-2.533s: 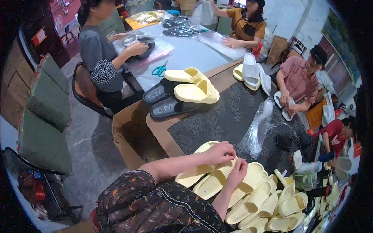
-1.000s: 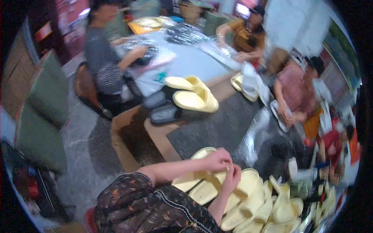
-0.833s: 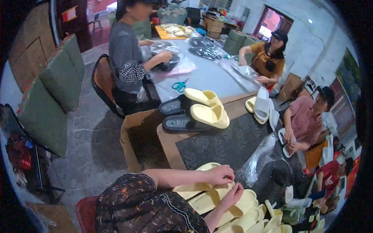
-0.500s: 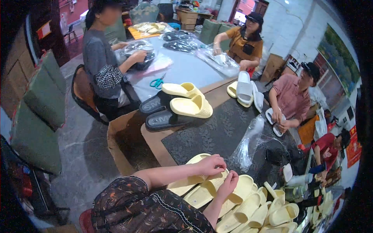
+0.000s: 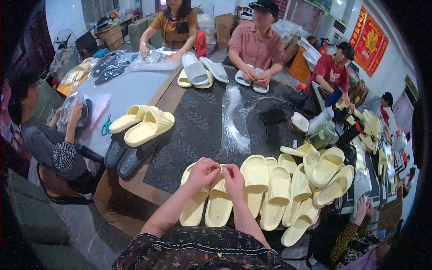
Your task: The recorder is inspecting and cleaning plastic slippers at a production table in a factory environment.
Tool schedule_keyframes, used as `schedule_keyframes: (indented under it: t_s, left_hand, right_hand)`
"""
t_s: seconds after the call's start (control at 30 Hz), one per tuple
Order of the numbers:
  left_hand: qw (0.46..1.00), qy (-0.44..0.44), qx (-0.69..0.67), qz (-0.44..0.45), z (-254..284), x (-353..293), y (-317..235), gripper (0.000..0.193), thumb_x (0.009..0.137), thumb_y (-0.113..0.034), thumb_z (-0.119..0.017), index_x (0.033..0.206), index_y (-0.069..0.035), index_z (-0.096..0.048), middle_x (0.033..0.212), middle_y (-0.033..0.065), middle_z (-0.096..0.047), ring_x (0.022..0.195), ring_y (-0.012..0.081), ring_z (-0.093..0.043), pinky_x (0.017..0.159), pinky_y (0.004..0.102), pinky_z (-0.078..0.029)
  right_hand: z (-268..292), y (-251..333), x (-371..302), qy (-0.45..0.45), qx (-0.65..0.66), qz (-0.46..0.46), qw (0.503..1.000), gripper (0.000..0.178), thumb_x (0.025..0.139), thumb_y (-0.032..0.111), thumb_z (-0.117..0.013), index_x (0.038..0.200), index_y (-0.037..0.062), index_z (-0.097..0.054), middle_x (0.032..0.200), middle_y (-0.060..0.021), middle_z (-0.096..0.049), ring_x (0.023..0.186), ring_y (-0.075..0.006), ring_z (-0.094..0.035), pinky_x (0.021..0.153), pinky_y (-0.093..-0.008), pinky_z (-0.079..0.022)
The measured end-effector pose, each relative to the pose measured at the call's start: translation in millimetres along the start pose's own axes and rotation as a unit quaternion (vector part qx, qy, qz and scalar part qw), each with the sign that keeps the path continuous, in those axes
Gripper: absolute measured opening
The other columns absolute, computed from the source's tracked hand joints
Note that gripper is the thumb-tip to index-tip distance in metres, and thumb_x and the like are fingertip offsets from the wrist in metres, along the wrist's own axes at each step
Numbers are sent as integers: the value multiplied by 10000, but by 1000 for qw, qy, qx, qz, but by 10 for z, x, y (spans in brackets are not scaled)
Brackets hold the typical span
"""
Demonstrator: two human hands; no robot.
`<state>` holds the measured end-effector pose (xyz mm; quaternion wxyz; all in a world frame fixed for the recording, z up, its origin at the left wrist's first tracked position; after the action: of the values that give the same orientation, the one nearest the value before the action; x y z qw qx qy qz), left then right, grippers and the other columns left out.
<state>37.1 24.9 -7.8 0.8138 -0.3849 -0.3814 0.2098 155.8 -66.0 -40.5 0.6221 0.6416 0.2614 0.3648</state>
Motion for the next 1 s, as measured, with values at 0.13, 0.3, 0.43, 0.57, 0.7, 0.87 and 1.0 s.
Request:
schedule_keyframes:
  t_s: [0.13, 0.3, 0.43, 0.57, 0.7, 0.87, 1.0]
  left_hand:
    - [1000, -9, 1, 3, 6, -25, 11, 97, 783, -121, -704, 846, -56, -670, 817, 60, -644, 824, 251, -597, 797, 363, -454]
    - [1000, -10, 10, 18, -1, -47, 39, 103, 784, -121, -702, 852, -52, -670, 830, 65, -647, 845, 257, -596, 809, 369, -459]
    - [999, 1, 10, 31, 1, -49, 35, 104, 788, -124, -696, 856, -50, -670, 830, 67, -647, 854, 262, -596, 810, 369, -462]
    - [999, -4, 18, 26, -3, -40, 36, 94, 792, -123, -692, 847, -50, -669, 823, 68, -642, 849, 264, -594, 800, 371, -462]
    - [999, 2, 10, 30, -2, -23, 23, 83, 797, -116, -684, 845, -50, -668, 827, 70, -641, 842, 269, -591, 798, 376, -462]
    - [999, 7, 22, 38, -7, -28, 89, 85, 798, -114, -678, 850, -47, -668, 833, 71, -640, 865, 264, -585, 804, 367, -461]
    - [999, 5, 2, 39, -14, -7, 36, 93, 794, -119, -679, 848, -43, -668, 826, 74, -634, 844, 270, -585, 800, 371, -459]
  right_hand:
    - [19, -49, -22, -17, 35, 10, 999, 129, 942, 131, -598, 1011, 22, -609, 880, -12, -602, 783, -68, -546, 708, -232, -460]
    - [-7, -27, -43, 1, 17, -3, 1000, 134, 940, 134, -601, 1017, 24, -613, 887, -8, -611, 785, -61, -551, 709, -226, -460]
    - [-6, -21, -51, -11, 42, 5, 999, 134, 937, 127, -603, 1018, 21, -617, 875, -9, -621, 786, -63, -559, 706, -232, -468]
    - [-17, -7, -38, -2, 11, -18, 1000, 115, 940, 120, -599, 987, 18, -623, 862, -12, -618, 783, -68, -561, 707, -235, -471]
    - [4, 14, -22, -41, 72, 3, 997, 132, 938, 134, -609, 992, 14, -621, 853, -10, -605, 782, -69, -559, 702, -234, -468]
    - [-32, 29, -4, -11, 28, -20, 999, 97, 944, 107, -590, 971, 19, -620, 846, -14, -597, 776, -70, -543, 709, -231, -455]
    - [42, -40, 6, -53, 78, -20, 995, 109, 948, 116, -587, 989, 17, -609, 855, -8, -601, 777, -67, -536, 705, -231, -452]
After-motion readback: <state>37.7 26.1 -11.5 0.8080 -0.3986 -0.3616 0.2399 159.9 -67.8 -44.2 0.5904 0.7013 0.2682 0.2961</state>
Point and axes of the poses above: each hand's wrist, its own x-axis towards the middle knuckle, its own z-axis out of the back of the hand, y = z × x, the point moved 5 cm from there along x, towards the middle knuckle
